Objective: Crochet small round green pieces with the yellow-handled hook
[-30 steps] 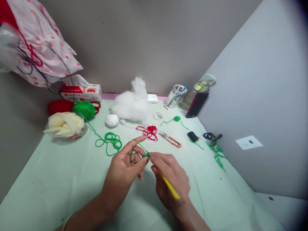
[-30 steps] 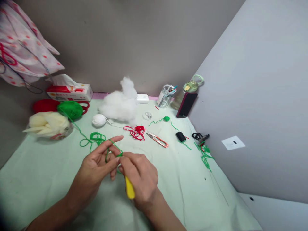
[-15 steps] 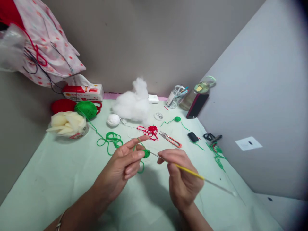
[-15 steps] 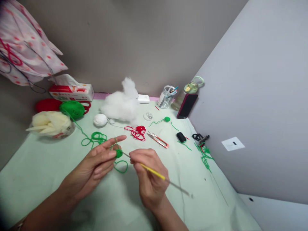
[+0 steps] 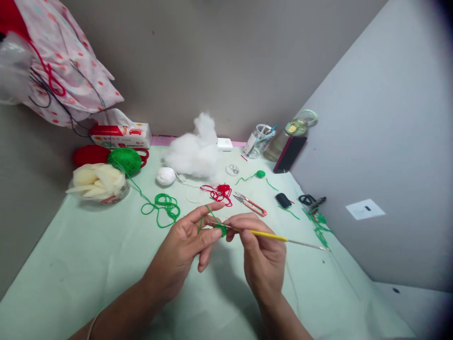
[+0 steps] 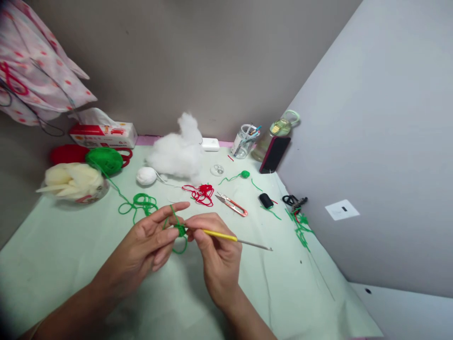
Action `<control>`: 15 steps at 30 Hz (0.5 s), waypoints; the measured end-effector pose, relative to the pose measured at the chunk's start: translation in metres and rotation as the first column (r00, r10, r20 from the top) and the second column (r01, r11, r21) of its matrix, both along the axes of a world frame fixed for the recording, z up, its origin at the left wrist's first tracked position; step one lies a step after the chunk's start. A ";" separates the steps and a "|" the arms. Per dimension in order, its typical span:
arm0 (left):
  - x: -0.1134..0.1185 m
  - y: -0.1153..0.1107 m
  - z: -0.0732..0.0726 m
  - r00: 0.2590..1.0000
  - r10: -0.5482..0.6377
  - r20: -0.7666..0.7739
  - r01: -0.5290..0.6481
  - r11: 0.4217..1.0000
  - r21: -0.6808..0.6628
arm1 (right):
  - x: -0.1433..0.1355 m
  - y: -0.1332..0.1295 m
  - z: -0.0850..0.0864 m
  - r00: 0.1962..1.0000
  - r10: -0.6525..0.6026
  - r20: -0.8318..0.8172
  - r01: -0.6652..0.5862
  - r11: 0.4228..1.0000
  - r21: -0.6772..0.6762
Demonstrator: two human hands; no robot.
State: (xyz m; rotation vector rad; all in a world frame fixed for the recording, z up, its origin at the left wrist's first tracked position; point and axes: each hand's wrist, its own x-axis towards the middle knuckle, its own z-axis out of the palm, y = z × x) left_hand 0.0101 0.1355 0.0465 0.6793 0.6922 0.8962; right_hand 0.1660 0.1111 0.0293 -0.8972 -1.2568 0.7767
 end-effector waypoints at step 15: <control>-0.002 0.001 -0.001 0.999 0.038 -0.014 -0.038 0.999 0.004 | 0.007 0.007 0.005 0.981 0.124 -0.147 -0.149 0.973 -0.176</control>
